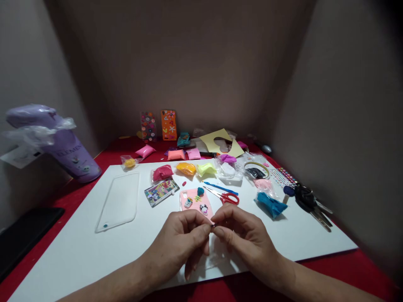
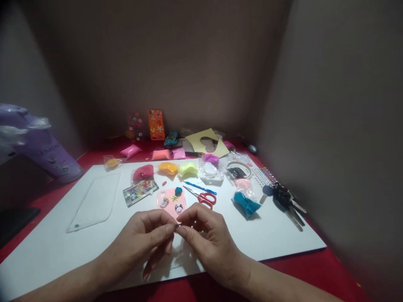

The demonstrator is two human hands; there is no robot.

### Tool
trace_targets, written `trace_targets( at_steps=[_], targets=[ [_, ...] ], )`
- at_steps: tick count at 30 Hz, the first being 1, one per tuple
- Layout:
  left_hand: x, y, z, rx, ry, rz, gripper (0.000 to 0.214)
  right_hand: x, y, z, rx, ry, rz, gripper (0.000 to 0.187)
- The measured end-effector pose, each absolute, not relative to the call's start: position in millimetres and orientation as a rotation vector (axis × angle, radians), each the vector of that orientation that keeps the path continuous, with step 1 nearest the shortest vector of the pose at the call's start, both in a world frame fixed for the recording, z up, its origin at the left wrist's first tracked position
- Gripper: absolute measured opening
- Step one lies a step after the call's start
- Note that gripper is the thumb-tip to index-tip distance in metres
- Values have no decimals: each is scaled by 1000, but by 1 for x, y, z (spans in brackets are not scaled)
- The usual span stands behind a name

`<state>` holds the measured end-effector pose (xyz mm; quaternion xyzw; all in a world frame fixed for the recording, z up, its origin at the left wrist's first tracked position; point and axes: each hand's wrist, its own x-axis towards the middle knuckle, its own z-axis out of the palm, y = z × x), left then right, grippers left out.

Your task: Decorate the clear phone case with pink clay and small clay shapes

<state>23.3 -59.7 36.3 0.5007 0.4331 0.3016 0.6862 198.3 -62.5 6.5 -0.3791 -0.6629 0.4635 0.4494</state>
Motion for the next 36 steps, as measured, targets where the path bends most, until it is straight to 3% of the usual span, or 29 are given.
trace_targets(
  at_steps=[15,36],
  targets=[
    [23,-61,33,1114,943,704,17,199,-61,3,-909,-1629,1146,8],
    [24,-60,33,1053,948,699,28,200,-63,6,-892,-1638,1191,10]
  ],
)
